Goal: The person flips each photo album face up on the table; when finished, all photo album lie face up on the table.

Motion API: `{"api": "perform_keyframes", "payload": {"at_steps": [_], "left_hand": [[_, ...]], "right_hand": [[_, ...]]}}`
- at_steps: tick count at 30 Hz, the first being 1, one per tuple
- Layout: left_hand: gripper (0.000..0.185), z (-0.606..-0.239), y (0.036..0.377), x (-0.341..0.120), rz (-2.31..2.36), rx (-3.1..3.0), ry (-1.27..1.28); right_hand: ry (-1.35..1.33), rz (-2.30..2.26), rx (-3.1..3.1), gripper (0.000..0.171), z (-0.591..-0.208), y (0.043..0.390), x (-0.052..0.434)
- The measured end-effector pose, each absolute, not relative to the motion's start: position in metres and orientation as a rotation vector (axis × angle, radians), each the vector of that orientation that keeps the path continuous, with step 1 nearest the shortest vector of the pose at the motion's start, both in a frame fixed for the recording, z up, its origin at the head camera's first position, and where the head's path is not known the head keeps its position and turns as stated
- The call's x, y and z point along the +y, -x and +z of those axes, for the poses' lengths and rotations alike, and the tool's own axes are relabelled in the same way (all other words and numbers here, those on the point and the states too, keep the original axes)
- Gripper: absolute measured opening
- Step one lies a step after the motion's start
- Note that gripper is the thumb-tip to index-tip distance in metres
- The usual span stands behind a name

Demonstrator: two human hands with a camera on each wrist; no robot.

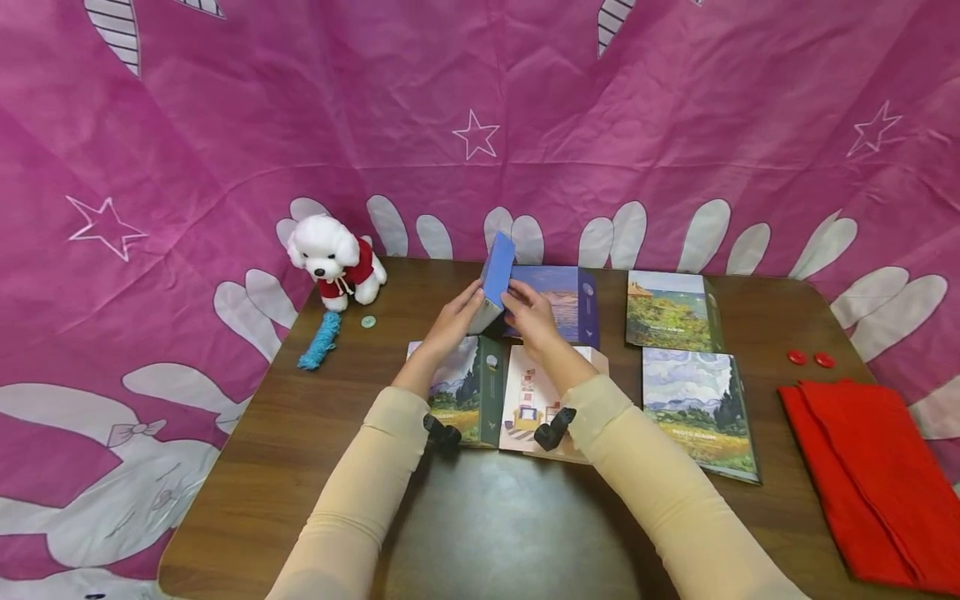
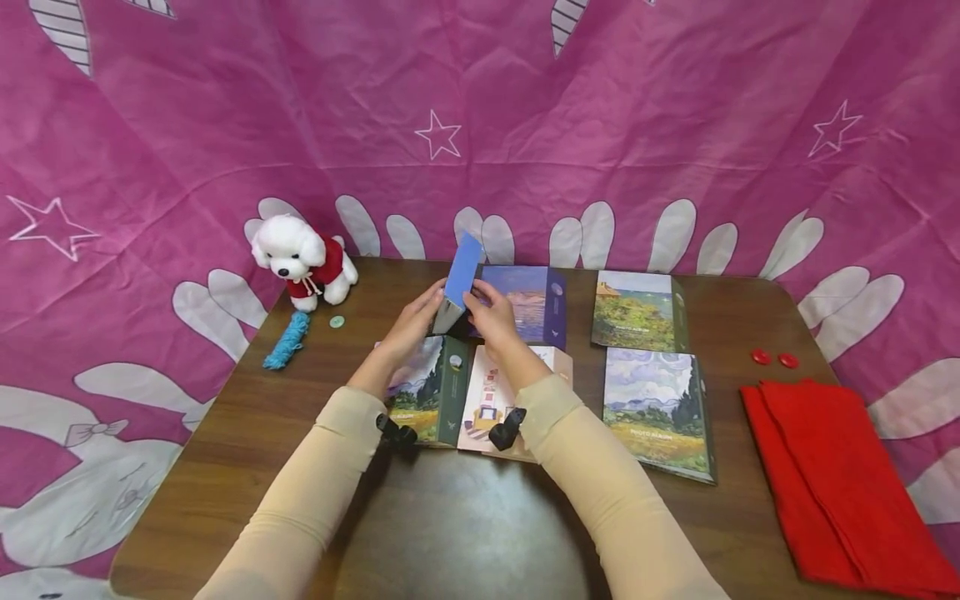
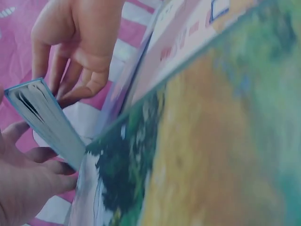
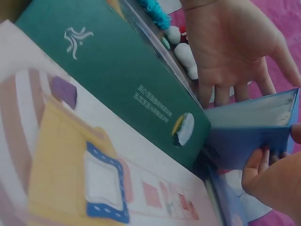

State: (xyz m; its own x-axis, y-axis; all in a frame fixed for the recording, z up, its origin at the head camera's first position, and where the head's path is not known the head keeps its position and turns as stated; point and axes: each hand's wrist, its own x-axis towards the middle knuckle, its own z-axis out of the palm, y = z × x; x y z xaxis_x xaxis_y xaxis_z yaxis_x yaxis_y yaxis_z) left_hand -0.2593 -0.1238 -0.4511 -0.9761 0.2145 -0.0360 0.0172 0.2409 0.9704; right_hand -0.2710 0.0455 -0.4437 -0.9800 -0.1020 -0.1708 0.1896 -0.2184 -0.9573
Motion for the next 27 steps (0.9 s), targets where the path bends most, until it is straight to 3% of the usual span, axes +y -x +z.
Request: {"api": "perform_keyframes", "payload": {"at_steps": [16,27], "left_hand": [[0.048,-0.457,0.257,-0.129,2.345,2.013,-0.056],[0.051,-0.460,0.264,-0.159,2.257,2.194,0.273]], "right_hand": [[0.151,-2.002,2.225,0.049,-0.449,0.264,0.039],[0.325,-1.717,2.308,0.062,-0.459,0.263,0.043]]}}
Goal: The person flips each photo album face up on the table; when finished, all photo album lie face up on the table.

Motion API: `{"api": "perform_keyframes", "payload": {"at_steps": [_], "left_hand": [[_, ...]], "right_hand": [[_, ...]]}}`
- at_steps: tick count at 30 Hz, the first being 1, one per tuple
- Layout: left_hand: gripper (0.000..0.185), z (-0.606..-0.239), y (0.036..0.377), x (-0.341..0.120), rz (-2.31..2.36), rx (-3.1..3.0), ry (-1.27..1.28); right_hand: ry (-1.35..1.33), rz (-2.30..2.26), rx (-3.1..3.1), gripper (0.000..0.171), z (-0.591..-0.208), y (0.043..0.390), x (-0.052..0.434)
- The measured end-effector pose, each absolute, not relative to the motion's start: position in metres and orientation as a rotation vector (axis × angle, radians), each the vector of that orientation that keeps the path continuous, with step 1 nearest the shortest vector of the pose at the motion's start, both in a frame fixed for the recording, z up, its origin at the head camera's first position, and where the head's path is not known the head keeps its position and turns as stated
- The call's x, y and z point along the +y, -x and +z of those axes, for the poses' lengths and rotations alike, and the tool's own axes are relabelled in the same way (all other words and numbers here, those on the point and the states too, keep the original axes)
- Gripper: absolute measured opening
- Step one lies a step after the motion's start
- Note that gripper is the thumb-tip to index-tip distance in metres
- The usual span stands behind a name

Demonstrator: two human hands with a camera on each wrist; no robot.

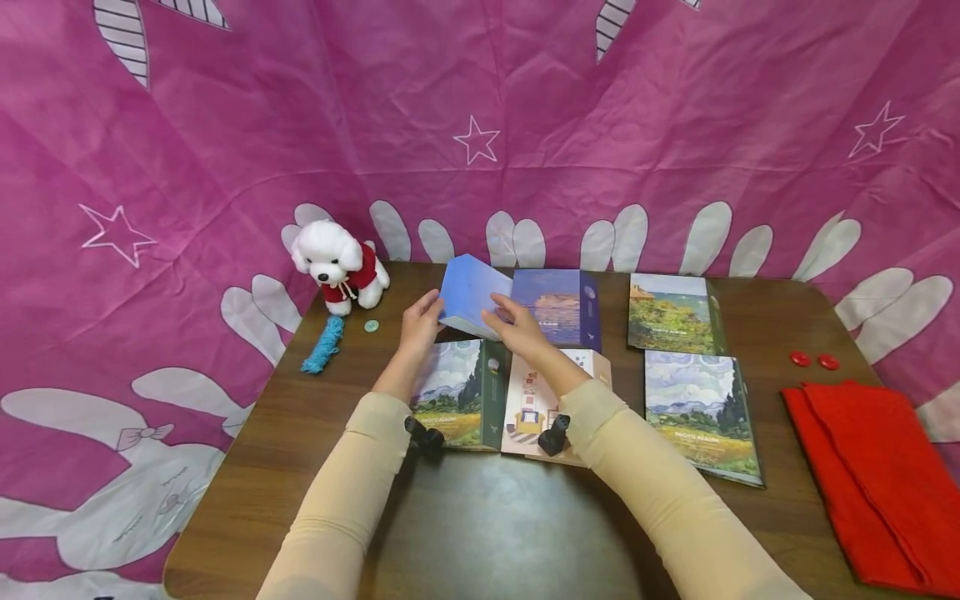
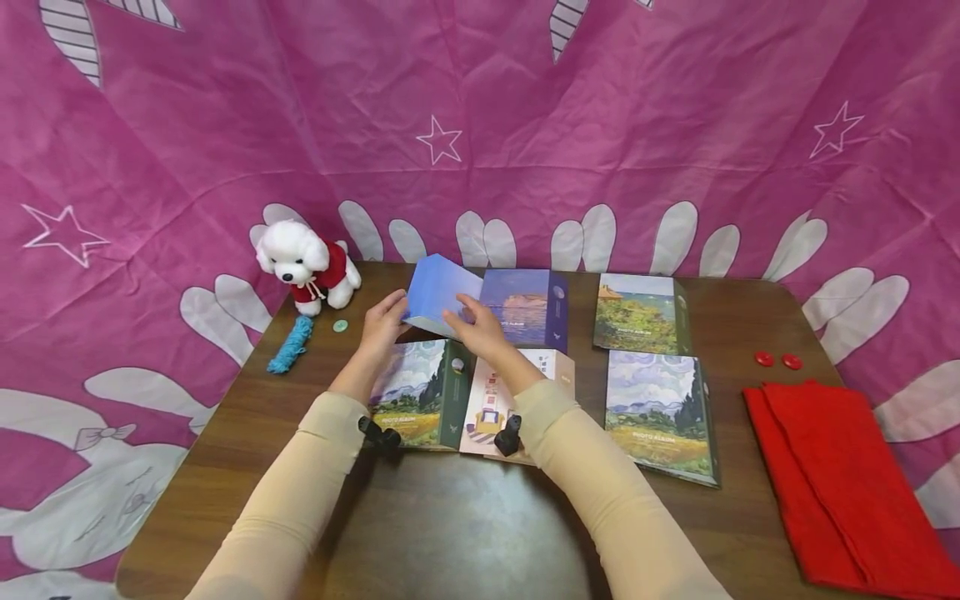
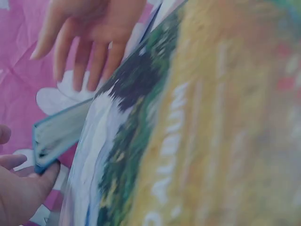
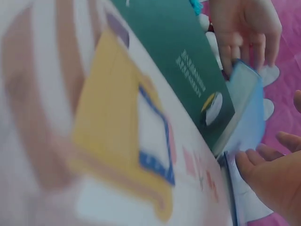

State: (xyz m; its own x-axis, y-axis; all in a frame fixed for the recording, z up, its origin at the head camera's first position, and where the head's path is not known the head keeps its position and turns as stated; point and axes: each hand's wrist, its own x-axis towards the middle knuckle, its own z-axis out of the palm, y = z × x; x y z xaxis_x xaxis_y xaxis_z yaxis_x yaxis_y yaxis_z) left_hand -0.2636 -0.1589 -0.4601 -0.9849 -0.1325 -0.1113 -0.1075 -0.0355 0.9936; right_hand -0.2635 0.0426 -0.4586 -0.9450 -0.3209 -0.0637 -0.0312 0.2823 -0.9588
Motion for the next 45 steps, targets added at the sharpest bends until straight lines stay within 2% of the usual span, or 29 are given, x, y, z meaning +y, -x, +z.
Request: {"api": "perform_keyframes", "payload": {"at_steps": [13,27,36,45], "left_hand": [[0.051,-0.464,0.269,-0.164,-2.170,-2.072,-0.479],[0.045,-0.456,0.265,-0.118,-1.747,-2.411,-0.060],[0.050,-0.455,0.265,-0.082,-2.003,-2.446,-0.089],[0.056,-0.459,0.268,-0.055,-1.815,-2.676,-0.007]], "right_hand": [[0.280,-1.746,2.413,0.065,-0.461,0.268,0.073],[0.229,-1.742,2.533,0.065,-0.447,0.265,0.106],[0.136,-1.765,2.492,0.065,-0.444,0.267,0.145],[-0.068,-1.757,2.394,0.067,-0.455,0.274,0.175]]}}
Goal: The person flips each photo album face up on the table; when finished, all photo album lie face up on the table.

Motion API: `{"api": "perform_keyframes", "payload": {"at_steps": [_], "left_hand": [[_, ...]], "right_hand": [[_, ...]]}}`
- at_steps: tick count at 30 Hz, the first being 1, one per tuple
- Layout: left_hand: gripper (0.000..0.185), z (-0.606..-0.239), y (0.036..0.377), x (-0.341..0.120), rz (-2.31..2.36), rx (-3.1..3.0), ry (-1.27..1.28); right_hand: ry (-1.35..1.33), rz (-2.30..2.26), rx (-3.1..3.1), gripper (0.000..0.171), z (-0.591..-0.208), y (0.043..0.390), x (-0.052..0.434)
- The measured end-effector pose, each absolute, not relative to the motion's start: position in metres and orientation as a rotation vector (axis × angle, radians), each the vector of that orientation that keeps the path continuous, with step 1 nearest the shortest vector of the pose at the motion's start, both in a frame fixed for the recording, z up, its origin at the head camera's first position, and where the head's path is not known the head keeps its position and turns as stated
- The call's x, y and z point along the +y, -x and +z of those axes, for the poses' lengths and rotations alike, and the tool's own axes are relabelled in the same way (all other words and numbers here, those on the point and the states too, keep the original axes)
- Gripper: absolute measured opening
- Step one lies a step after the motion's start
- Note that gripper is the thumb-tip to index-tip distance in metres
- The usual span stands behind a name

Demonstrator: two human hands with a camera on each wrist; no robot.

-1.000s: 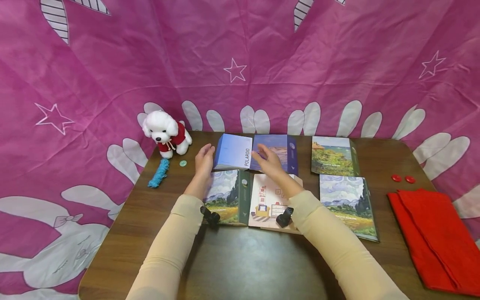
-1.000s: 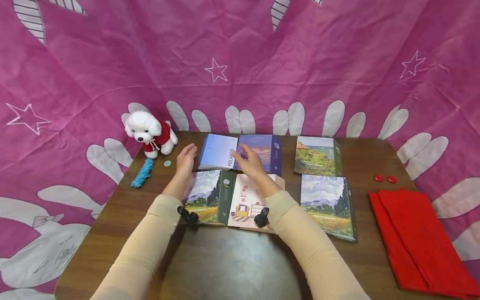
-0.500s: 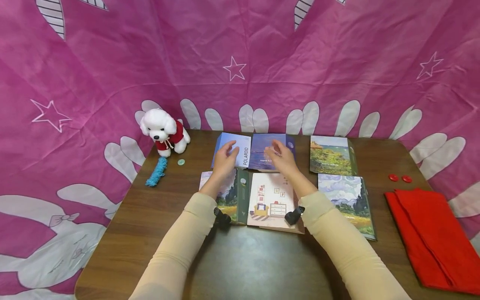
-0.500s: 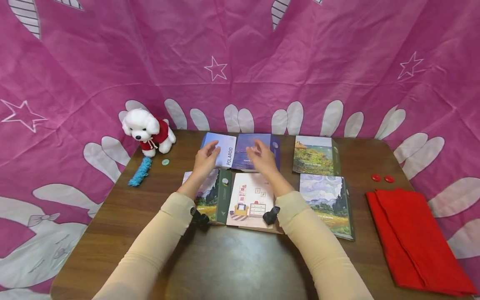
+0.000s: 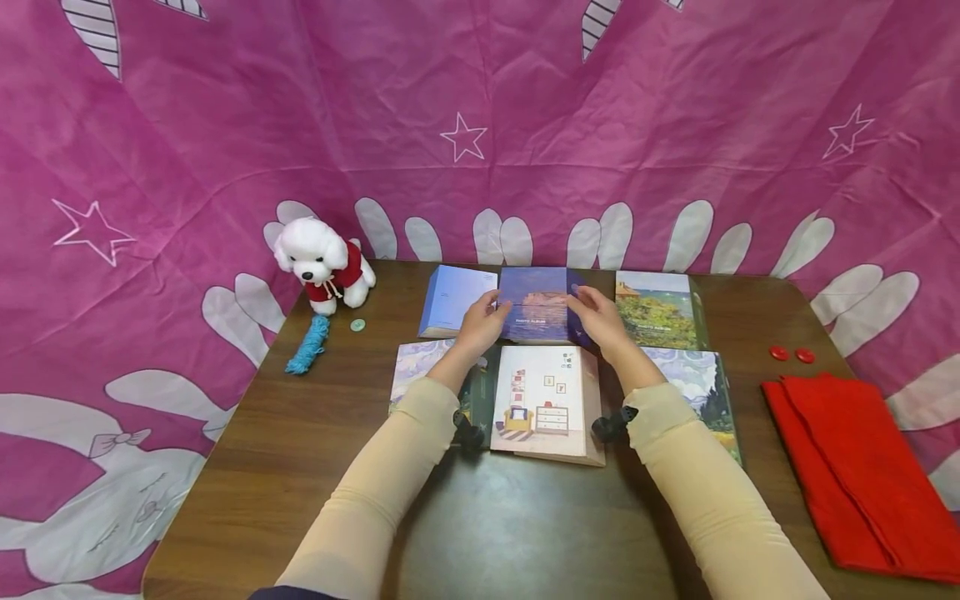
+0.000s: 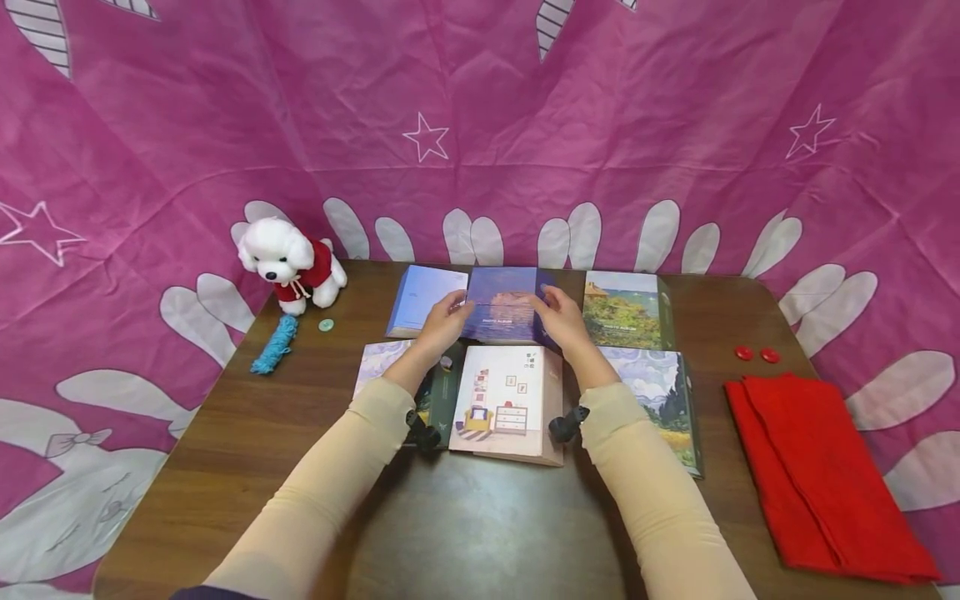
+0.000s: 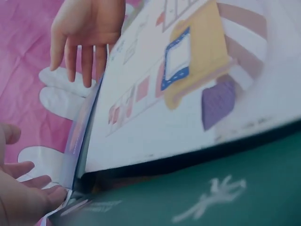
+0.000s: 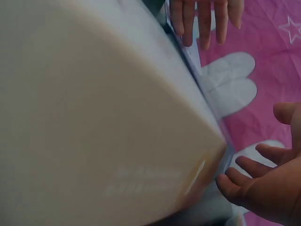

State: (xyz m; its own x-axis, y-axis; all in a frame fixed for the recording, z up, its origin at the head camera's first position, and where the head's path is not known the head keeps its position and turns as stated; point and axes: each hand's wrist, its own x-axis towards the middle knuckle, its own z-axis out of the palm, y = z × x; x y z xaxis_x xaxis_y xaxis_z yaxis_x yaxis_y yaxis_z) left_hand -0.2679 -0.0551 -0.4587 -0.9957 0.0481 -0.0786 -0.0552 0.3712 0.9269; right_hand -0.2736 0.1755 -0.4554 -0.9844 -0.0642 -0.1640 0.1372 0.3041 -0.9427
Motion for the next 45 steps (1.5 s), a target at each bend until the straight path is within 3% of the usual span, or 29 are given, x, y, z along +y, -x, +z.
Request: {"api": "perform_keyframes", "payload": {"at_steps": [20,36,45], "left_hand": [[0.066,-0.464,0.265,-0.029,1.642,2.466,0.029],[0.064,-0.455,0.267,0.000,1.634,2.384,-0.104],[0.076,-0.445,0.270,0.024,1.761,2.230,-0.193]], "right_hand": [[-0.343,-1.947,2.166,0.065,-0.467,0.271,0.194],[-0.494,-2.289,2.048,0.045,-0.462,0.277,0.193],[-0.314,-2.322,2.160,0.044,-0.428,0.274,0.183]]}}
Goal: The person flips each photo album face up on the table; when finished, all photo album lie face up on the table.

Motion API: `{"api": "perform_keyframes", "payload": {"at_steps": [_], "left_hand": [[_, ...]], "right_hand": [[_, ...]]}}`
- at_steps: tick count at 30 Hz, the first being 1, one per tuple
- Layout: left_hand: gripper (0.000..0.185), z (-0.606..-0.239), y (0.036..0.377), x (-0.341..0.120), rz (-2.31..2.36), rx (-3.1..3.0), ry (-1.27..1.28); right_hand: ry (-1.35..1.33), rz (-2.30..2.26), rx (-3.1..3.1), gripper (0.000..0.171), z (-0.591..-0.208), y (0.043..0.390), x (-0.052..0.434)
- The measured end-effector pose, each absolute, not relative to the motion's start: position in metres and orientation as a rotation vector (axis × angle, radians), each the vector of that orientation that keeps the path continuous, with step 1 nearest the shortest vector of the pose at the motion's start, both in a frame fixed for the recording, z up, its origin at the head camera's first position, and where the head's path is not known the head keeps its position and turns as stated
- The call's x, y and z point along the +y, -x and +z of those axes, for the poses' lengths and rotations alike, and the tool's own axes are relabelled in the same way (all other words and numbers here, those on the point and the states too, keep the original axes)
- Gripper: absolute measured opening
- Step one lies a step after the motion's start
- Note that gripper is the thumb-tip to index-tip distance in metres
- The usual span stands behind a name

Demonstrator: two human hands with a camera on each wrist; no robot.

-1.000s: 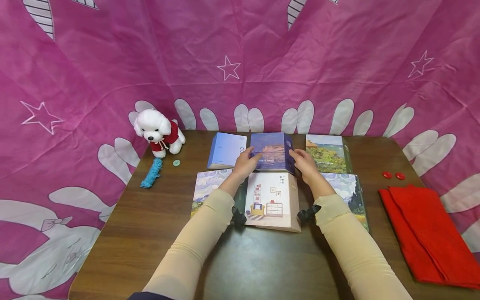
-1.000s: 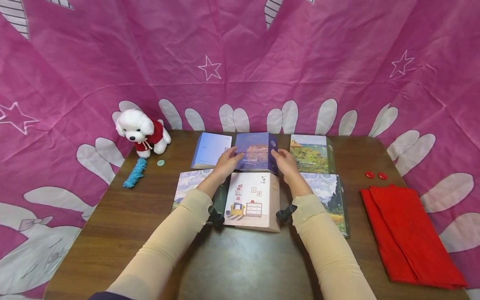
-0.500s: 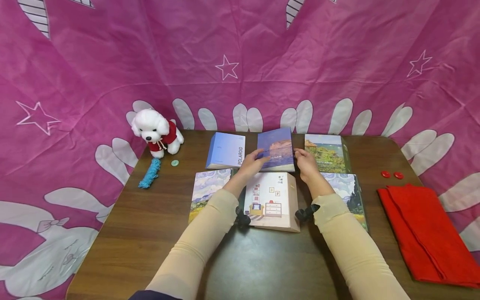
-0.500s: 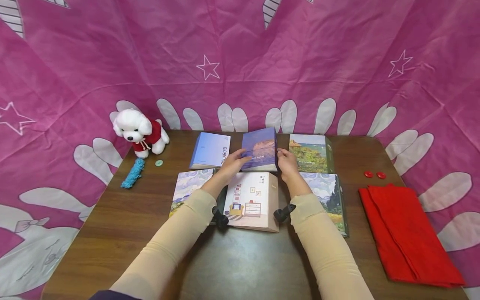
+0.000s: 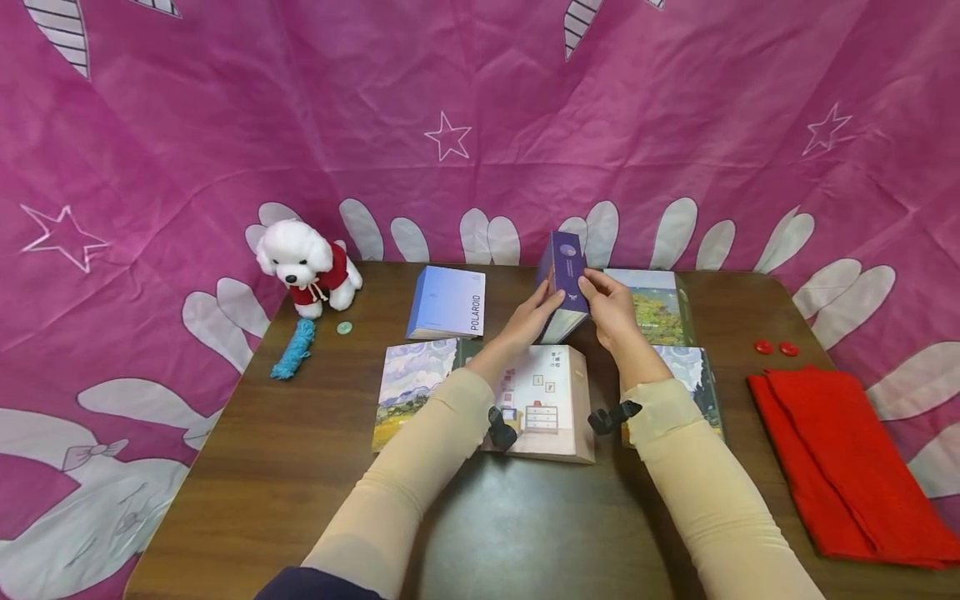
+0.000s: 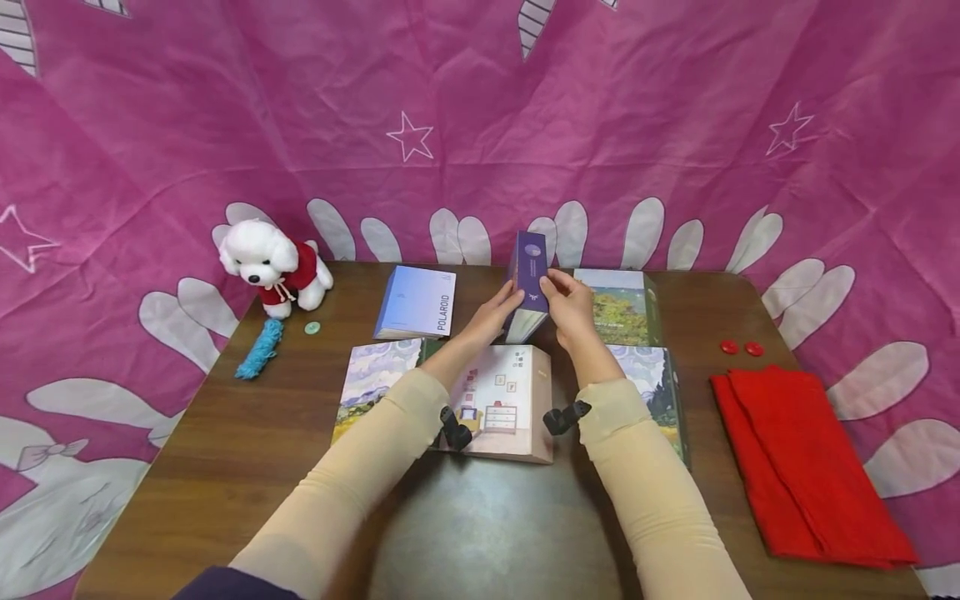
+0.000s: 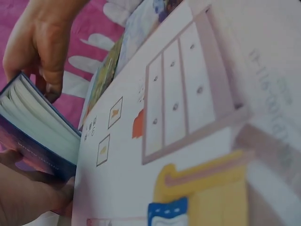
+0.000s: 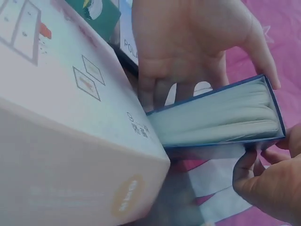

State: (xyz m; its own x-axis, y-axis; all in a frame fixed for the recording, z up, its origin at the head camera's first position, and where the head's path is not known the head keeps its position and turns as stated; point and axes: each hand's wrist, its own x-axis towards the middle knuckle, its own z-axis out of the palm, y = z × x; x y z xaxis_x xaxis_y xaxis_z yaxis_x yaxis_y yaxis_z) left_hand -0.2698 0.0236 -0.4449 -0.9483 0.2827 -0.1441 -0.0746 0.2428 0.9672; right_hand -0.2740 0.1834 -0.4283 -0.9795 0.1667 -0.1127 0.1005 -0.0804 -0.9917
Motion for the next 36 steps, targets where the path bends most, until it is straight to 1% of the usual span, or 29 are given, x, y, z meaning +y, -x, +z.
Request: {"api": "perform_keyframes", "payload": {"at_steps": [3,7,14,18,22,26,31,36], "left_hand": [[0.075,-0.446,0.269,0.023,1.802,2.172,-0.185],[0.072,-0.445,0.269,0.021,1.874,2.111,-0.141],[0.064,-0.443,0.266,0.010,2.023,2.077,-0.063],[0.064,-0.438,0.265,0.001,1.984,2.288,-0.136],[0.067,-0.434,0.267,-0.006,1.877,2.525,-0.212],[0.067,-0.435,0.270,-0.009,1.802,2.626,-0.228],[0.064,-0.441,0.272,-0.012,1.785,2.594,-0.211],[0.057,-0.452,0.276,-0.014,1.818,2.517,-0.122]], "right_hand": [[0.289,2.202,-2.161,0.045,-0.426,0.271,0.181],[0.290,2.239,-2.141,0.045,-0.427,0.268,0.178],[0.264,2.236,-2.171,0.040,-0.433,0.268,0.164],[0.218,2.225,-2.291,0.046,-0.437,0.270,0.159],[0.156,2.183,-2.519,0.062,-0.440,0.271,0.157],[0.174,2.136,-2.719,0.075,-0.444,0.272,0.160],[0.234,2.180,-2.739,0.073,-0.448,0.270,0.167],[0.257,2.170,-2.696,0.069,-0.450,0.267,0.174]]}}
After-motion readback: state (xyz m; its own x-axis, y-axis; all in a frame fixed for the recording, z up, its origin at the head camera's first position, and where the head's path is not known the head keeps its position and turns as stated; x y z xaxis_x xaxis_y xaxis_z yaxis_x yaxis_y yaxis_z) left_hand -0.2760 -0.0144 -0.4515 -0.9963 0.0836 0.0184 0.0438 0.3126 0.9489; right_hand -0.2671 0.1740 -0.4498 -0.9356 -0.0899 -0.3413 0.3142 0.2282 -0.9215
